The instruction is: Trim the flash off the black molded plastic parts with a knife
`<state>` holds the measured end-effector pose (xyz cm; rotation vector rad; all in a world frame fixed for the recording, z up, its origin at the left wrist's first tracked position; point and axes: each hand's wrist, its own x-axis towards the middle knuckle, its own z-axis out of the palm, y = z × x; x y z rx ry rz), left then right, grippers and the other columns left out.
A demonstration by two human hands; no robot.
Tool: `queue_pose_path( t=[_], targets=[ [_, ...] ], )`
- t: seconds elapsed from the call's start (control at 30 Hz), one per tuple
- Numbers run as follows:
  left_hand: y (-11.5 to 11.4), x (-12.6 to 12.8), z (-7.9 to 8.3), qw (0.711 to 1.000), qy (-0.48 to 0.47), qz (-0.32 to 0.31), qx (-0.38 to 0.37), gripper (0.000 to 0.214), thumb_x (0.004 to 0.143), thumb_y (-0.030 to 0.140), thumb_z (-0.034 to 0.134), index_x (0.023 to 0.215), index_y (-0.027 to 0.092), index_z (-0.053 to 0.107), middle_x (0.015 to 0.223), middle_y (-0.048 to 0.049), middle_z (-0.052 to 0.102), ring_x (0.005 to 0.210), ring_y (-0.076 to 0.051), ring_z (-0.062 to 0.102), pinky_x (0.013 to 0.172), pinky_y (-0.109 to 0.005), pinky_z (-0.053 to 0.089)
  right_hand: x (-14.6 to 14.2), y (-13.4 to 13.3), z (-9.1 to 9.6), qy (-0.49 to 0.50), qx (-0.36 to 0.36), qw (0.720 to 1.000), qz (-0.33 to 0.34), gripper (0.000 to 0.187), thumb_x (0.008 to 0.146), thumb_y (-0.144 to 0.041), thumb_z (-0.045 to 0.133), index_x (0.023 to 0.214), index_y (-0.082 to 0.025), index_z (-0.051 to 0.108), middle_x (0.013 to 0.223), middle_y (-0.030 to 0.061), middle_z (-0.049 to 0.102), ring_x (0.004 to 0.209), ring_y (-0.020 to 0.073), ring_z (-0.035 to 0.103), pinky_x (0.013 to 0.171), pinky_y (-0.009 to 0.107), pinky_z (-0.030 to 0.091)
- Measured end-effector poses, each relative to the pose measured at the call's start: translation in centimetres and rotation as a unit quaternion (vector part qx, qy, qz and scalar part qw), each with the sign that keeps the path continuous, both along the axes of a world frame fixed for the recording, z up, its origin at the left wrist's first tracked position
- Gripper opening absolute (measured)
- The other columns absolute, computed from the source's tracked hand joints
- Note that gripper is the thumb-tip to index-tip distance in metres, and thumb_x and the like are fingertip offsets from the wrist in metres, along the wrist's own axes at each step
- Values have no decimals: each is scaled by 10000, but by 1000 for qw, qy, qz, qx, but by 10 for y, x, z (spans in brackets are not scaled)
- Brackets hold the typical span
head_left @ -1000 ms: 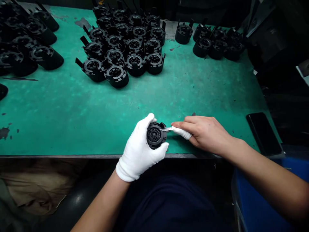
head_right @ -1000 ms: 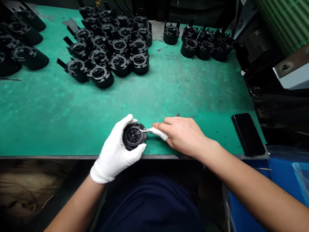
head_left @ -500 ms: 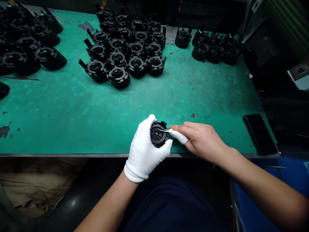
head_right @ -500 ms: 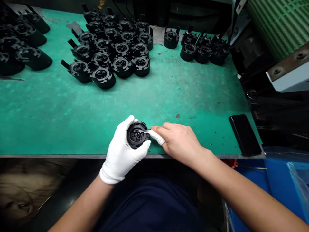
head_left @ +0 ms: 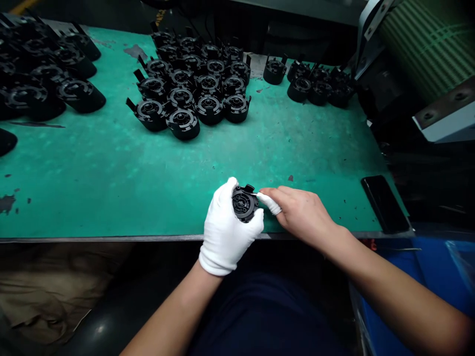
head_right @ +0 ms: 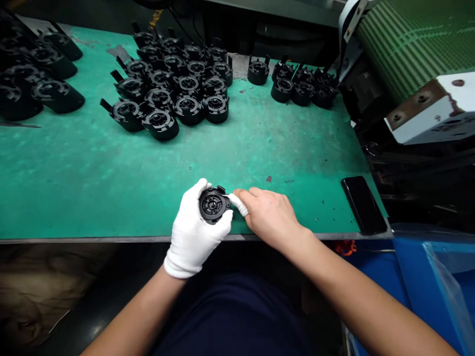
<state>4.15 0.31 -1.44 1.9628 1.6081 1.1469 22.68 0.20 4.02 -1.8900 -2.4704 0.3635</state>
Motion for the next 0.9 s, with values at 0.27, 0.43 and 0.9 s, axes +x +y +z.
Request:
queue_pose_path(
  t=[0.27, 0.43, 0.9],
  targets=[
    [6, -43, 18, 983, 38, -169, -64, 905, 753, 378, 775, 1496, 163, 305, 1517, -176, 420, 1431, -307, 415, 1204, -482, 371, 21, -11, 11, 113, -103, 984, 94, 466, 916, -112, 473, 1340, -260, 601, 1278, 22, 708, 1099, 219, 684, 870, 325, 512],
    [7, -36, 10, 986, 46, -147, -60, 960, 756, 426, 798, 1513, 151, 276, 1455, -182, 481, 1385, -291, 467, 1186, -464, 395, 15, -5, 11, 98, -134, 981, 104, 532, 860, -78, 461, 1346, -227, 619, 1250, 50, 722, 1072, 261, 700, 846, 373, 545],
    [28, -43, 13, 963, 44, -253, -80, 881, 795, 398, 761, 1500, 186, 277, 1457, -158, 473, 1380, -288, 463, 1183, -474, 399, 12, 5, 21, 33, -158, 979, 129, 529, 870, -86, 471, 1364, -227, 600, 1095, 52, 741, 911, 239, 713, 707, 316, 488]
  ],
)
